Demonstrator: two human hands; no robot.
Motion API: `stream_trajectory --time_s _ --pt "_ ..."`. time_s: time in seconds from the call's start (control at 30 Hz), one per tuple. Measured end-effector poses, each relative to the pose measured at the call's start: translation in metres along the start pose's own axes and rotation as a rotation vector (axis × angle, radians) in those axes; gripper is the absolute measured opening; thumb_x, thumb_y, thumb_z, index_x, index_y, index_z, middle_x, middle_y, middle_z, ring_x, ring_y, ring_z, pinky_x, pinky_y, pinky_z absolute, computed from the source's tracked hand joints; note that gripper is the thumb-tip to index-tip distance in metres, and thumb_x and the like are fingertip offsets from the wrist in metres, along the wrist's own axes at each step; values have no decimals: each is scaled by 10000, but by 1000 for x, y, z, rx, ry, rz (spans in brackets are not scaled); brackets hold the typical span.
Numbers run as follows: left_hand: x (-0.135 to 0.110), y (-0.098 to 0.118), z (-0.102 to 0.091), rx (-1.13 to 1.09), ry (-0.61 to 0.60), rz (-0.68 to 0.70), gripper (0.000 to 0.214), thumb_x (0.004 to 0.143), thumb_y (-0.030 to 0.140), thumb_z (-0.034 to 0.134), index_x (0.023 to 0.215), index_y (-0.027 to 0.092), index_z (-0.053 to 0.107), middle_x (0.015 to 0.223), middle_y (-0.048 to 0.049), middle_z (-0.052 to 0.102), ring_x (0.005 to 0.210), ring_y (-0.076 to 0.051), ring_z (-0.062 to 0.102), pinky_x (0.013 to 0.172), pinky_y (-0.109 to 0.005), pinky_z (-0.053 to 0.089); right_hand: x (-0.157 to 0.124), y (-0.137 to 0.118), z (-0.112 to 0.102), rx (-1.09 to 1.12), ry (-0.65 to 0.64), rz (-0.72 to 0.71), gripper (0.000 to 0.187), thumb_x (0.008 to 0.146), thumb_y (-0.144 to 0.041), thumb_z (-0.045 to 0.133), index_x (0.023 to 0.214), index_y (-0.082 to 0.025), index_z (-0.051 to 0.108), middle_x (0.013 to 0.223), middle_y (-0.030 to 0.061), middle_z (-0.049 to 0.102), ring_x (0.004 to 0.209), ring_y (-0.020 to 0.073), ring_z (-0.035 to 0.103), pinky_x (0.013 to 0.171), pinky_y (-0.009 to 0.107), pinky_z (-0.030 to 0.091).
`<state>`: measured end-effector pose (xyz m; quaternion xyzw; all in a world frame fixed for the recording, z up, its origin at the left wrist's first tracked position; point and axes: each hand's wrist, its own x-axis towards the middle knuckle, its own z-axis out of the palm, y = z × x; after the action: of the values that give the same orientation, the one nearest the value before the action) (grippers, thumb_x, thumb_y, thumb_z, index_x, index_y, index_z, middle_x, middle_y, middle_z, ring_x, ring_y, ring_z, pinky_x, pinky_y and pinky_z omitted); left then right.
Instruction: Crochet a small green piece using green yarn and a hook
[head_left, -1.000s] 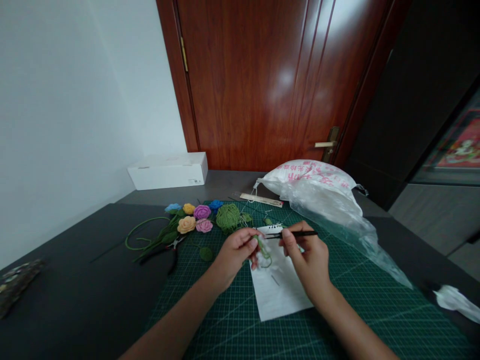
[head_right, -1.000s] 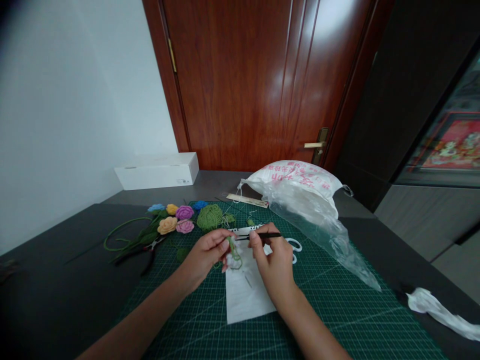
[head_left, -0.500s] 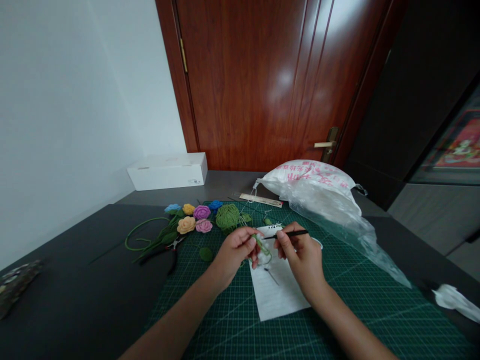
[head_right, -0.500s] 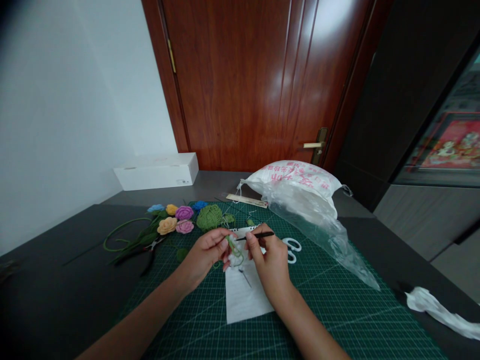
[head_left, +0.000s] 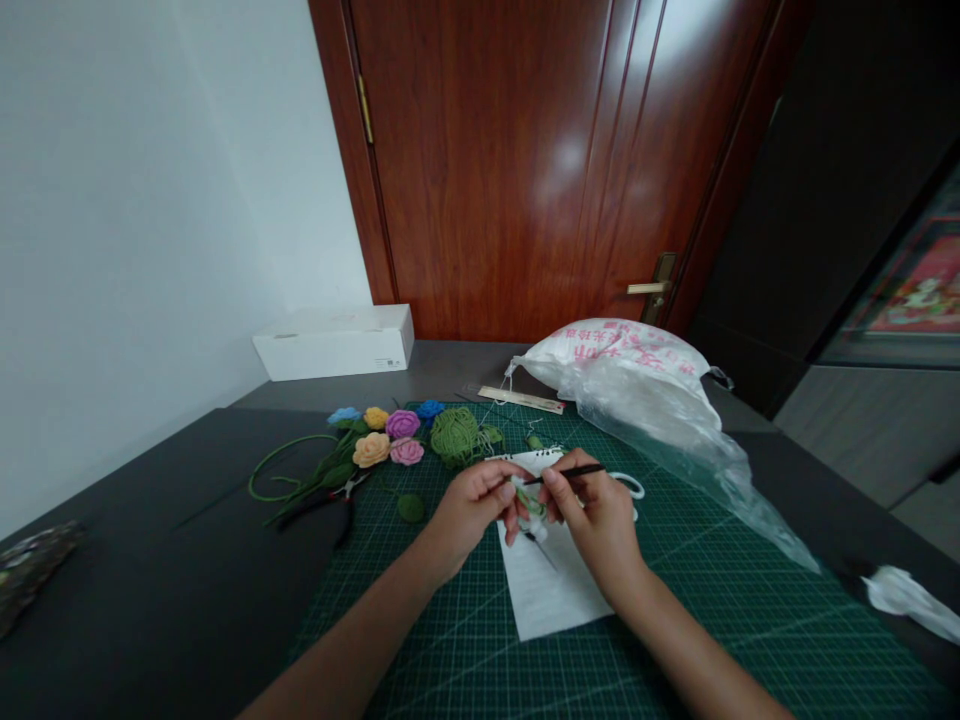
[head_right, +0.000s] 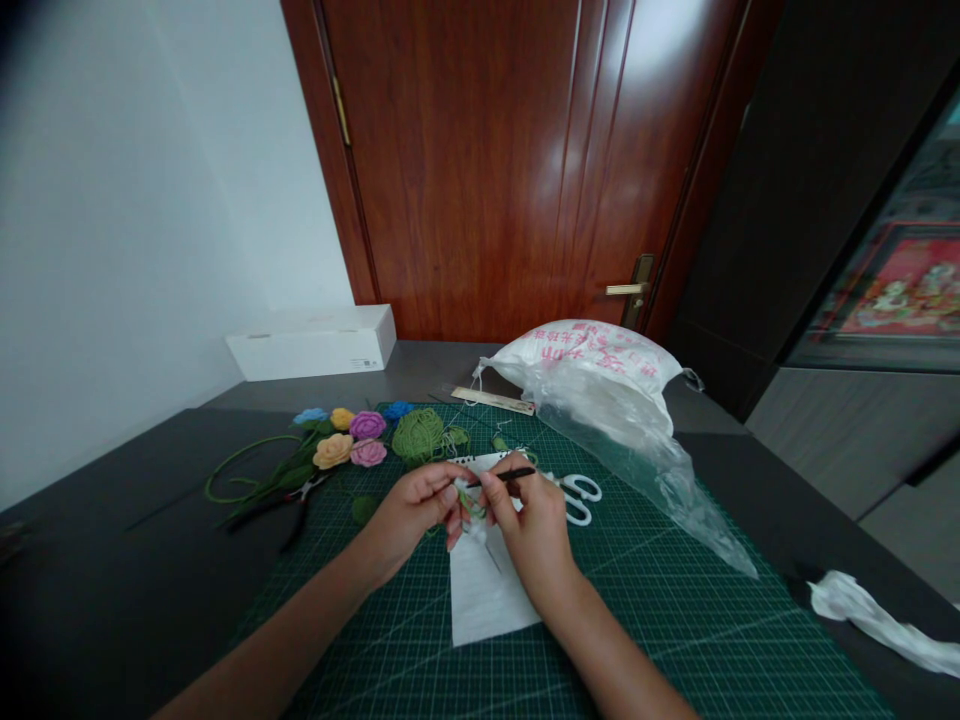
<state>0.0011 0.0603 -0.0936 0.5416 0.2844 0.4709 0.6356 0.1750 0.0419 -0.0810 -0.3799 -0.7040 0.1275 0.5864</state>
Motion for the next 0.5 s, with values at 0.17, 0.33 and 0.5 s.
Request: stream_trajectory --time_s 0.17,0.33,0.5 --pt "0 1 4 -35 -28 -34 388 824 464 792 938 105 700 672 -38 676 480 -119 561 467 -251 488 -2 3 3 -39 -35 -82 257 1013 -278 587 773 -201 640 630 -8 654 523 135 648 526 226 479" --pt "-2 6 6 -77 -44 -88 358 846 431 763 972 102 695 735 -51 675 528 -128 575 486 -273 522 -3 4 3 -64 -66 -131 248 1022 -281 577 804 -197 660 670 6 684 587 150 668 588 243 499" --pt "-1 10 4 -61 -41 -113 277 833 351 774 919 103 684 703 -30 637 506 -109 538 441 -241 487 -3 3 2 -67 -98 -148 216 1029 -270 556 857 -197 664 723 13 705 636 152 683 615 241 518"
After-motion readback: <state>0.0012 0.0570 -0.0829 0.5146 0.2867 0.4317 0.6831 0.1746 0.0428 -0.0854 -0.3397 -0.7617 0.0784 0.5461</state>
